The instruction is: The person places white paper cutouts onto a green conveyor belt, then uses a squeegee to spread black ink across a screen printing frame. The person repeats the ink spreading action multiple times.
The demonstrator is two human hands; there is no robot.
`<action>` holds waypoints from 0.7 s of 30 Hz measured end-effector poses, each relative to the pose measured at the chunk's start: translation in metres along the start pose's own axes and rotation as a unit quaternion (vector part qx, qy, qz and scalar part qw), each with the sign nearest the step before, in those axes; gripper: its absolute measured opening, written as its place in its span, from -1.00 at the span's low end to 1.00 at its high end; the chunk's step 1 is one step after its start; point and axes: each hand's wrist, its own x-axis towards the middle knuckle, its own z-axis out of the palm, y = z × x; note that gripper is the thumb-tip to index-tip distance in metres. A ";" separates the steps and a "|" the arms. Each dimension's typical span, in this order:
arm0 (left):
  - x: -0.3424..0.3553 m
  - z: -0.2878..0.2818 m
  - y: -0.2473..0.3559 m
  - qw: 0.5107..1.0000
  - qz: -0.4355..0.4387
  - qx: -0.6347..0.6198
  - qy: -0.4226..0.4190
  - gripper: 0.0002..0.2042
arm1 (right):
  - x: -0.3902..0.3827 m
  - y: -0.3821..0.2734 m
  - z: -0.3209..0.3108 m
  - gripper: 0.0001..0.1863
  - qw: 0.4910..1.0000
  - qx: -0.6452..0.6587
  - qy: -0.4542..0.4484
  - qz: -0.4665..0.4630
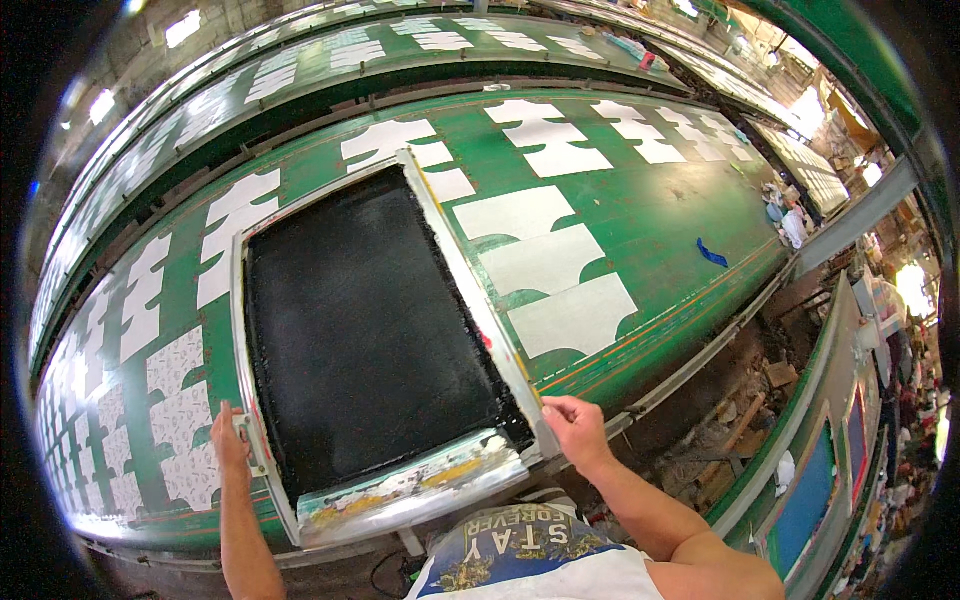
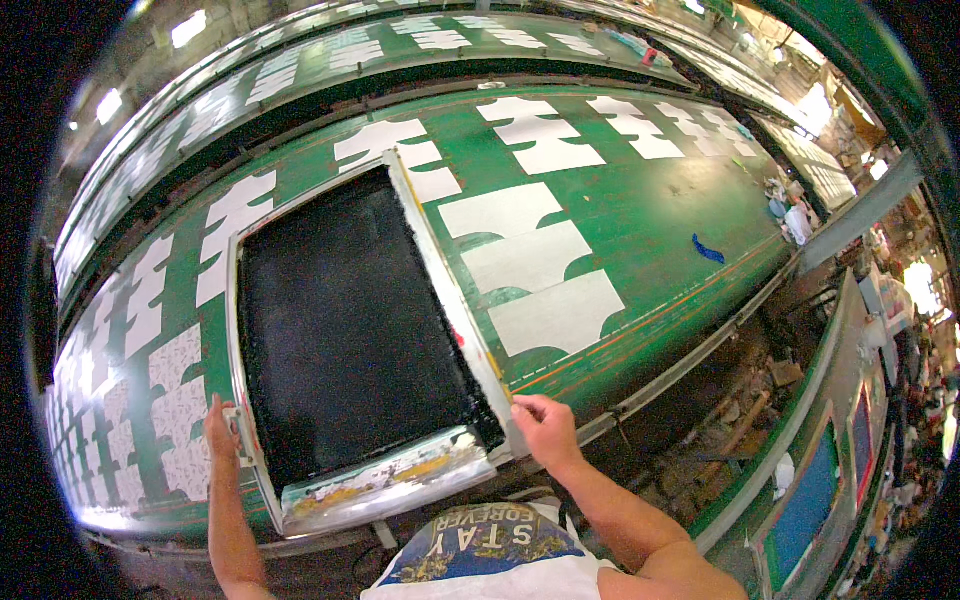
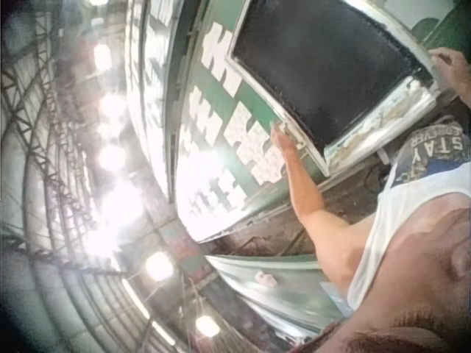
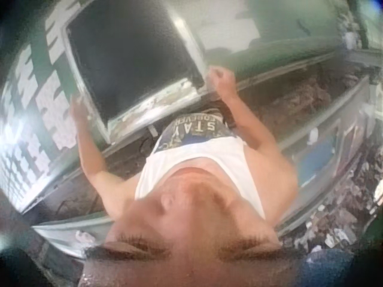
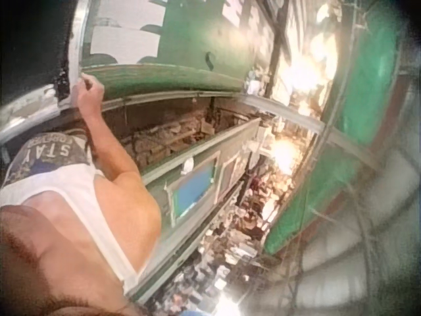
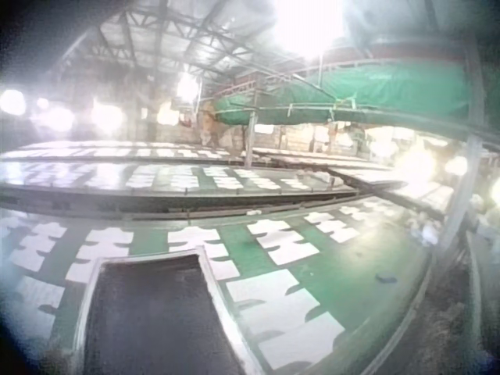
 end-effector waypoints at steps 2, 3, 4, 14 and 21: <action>-0.011 0.024 0.018 0.999 -0.016 -0.020 -0.030 -0.48 | 0.023 0.008 -0.027 -0.67 1.000 0.008 0.007 -0.007; -0.020 0.048 0.026 0.999 -0.010 -0.032 -0.014 -0.48 | 0.037 0.014 -0.043 -0.66 1.000 -0.013 0.012 -0.022; -0.029 0.068 0.035 0.999 0.001 -0.043 -0.027 -0.48 | 0.052 0.021 -0.057 -0.65 0.999 -0.025 0.017 -0.032; -0.143 0.281 0.071 0.997 0.028 -0.065 -0.044 -0.58 | 0.158 0.090 -0.248 -0.55 0.992 -0.108 0.047 0.054; -0.180 0.364 0.057 0.988 0.134 0.037 -0.065 -0.78 | 0.196 0.119 -0.340 -0.59 0.995 -0.071 0.041 0.049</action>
